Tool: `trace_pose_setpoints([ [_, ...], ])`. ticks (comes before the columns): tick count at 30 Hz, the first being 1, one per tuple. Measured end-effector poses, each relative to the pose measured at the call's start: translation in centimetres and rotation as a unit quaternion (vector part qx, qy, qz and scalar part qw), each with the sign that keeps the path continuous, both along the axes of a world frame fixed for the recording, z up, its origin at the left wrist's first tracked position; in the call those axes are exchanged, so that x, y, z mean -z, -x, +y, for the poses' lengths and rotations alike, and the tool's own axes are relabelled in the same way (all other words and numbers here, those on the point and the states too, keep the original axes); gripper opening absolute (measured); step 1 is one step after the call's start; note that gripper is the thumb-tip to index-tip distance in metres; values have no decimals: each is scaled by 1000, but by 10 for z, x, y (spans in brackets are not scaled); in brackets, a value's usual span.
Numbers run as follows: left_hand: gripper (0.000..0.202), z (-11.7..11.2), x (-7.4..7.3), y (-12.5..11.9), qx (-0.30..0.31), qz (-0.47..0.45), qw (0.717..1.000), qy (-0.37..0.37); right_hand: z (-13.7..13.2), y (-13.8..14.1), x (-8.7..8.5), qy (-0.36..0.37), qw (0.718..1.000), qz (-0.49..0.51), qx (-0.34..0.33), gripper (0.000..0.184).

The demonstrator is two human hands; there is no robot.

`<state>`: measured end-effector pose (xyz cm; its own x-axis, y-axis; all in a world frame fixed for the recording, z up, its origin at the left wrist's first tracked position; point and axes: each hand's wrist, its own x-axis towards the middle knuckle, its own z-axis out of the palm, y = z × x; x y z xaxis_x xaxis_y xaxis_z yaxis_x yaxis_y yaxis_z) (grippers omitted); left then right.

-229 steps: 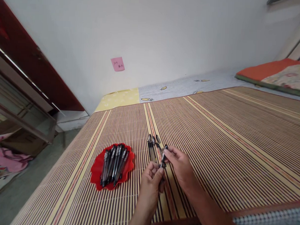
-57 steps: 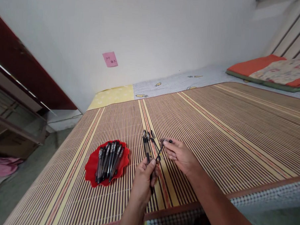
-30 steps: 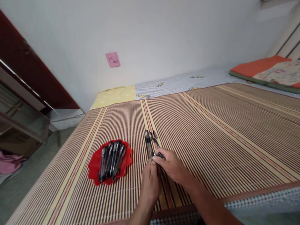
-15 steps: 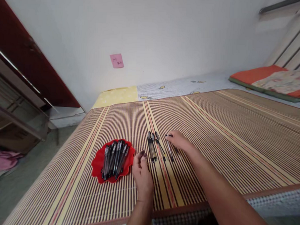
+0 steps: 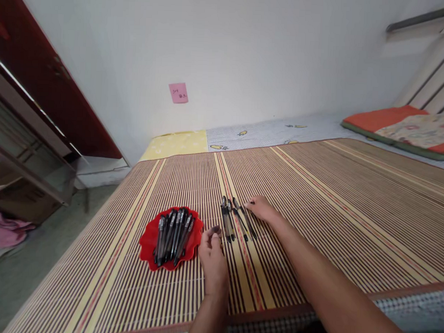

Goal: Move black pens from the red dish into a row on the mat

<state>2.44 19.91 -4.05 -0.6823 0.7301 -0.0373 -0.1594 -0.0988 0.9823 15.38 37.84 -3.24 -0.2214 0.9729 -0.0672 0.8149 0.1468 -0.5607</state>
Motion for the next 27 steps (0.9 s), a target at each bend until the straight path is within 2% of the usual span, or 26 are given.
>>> trace_pose_setpoints([
  [5, 20, 1, 1, 1, 0, 1, 1000, 5, 0, 7, -4, -23, 1000, -16, 4, 25],
  [9, 20, 1, -1, 1, 6, -8, 1000, 13, -8, 0, -5, -26, 1000, -16, -4, 29],
  [14, 19, 1, -1, 0, 17, -14, 1000, 1, -23, -11, 1, -21, 1000, -2, -12, 25],
  [20, 17, 1, -1, 0, 16, -8, 1000, 1, -36, -9, 8, -24, 999, 25, -27, 26],
  [27, 18, 0, -3, 0, 10, 10, 1000, 12, -27, -15, 4, -21, 999, 32, -19, 33],
])
